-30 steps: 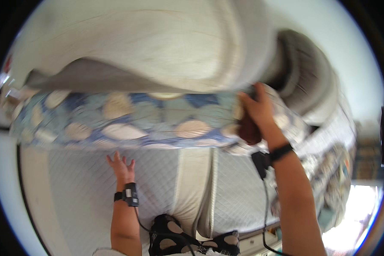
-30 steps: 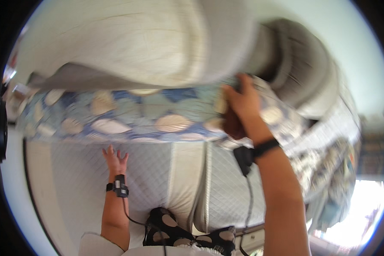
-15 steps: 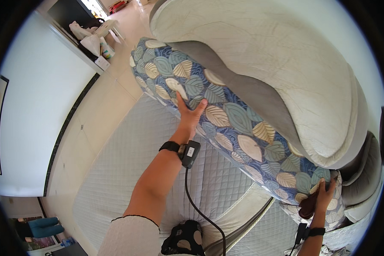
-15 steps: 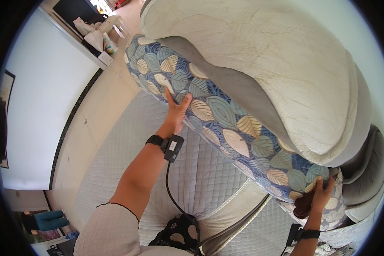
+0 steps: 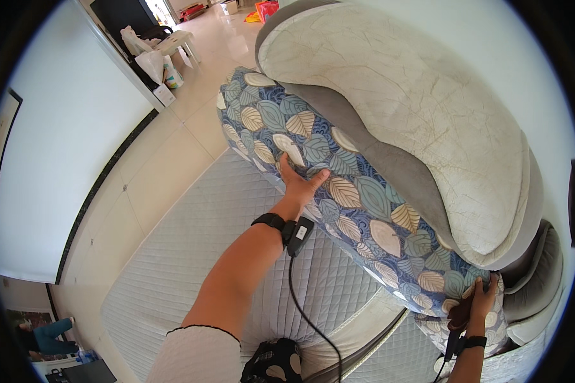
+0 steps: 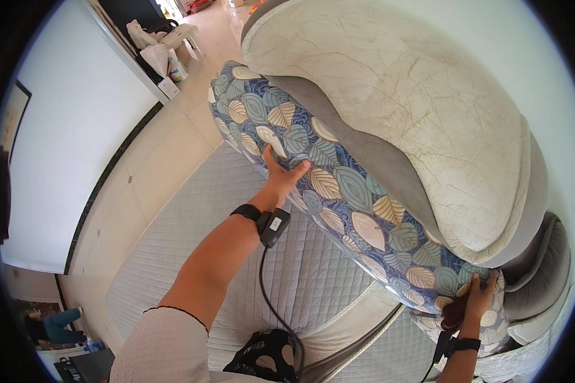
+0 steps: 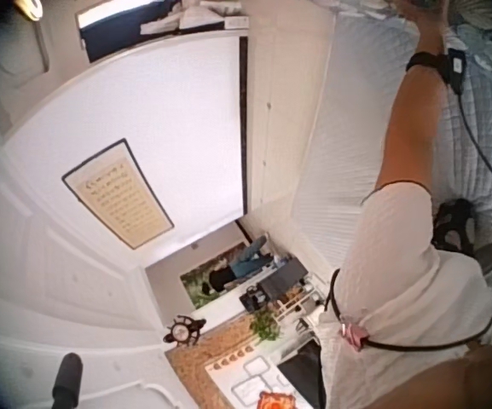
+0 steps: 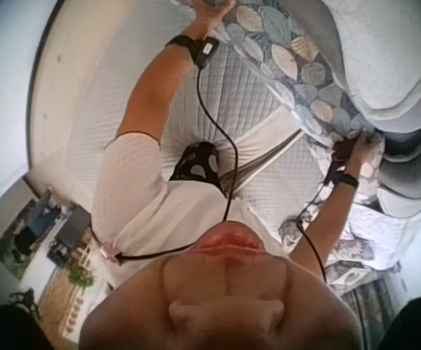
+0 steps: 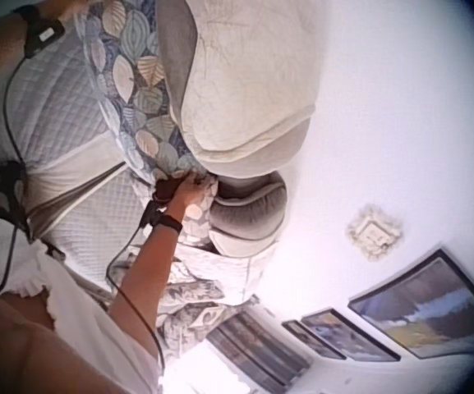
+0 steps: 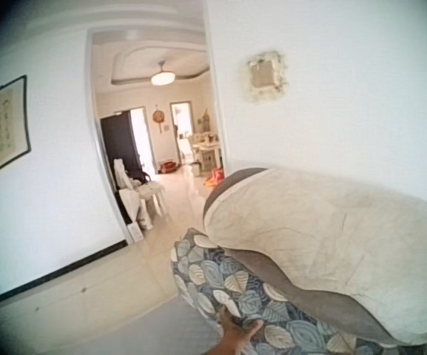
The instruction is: The person cleans floral and leaf-patterned cushions and pillows with a cloth, then arranges them on a sectional sofa before spreading a floral quilt over one section.
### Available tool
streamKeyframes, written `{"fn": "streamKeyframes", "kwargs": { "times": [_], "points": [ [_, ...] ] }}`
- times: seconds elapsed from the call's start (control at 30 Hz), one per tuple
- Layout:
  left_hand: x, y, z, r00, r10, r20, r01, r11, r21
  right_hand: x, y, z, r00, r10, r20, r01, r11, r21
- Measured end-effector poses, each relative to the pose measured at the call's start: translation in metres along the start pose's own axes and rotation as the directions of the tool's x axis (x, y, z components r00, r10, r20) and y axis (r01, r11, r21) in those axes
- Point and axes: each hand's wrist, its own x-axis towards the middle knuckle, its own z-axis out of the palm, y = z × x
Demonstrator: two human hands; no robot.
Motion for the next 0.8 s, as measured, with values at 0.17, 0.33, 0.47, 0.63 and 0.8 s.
{"fn": "streamKeyframes", "kwargs": {
  "times": [0.17, 0.33, 0.47, 0.63, 0.8],
  "points": [
    [0.005, -0.012, -0.011, 0.989, 0.145, -0.016, -0.14, 0.975, 0.17, -0.031, -0.067, -0.027, 0.919, -0.223, -0.325, 0.216, 0.975, -0.058],
    [0.001, 0.0, -0.038, 0.989, 0.1, 0.11, -0.116, 0.983, 0.143, -0.075, -0.21, -0.007, 0.915, -0.225, 0.335, -0.037, 0.78, 0.625],
    [-0.006, 0.014, -0.04, 0.981, 0.156, 0.115, -0.177, 0.963, 0.203, -0.05, -0.275, 0.058, 0.821, -0.337, 0.46, 0.128, 0.895, 0.428],
    [0.06, 0.043, -0.105, 0.848, 0.526, -0.056, -0.454, 0.777, 0.436, -0.011, -0.289, 0.092, 0.66, -0.146, 0.737, -0.104, 0.954, 0.282],
    [0.093, 0.024, -0.055, 0.843, 0.513, -0.163, -0.434, 0.827, 0.358, -0.001, -0.269, 0.108, 0.639, -0.131, 0.758, -0.166, 0.939, 0.302]
  ]
}}
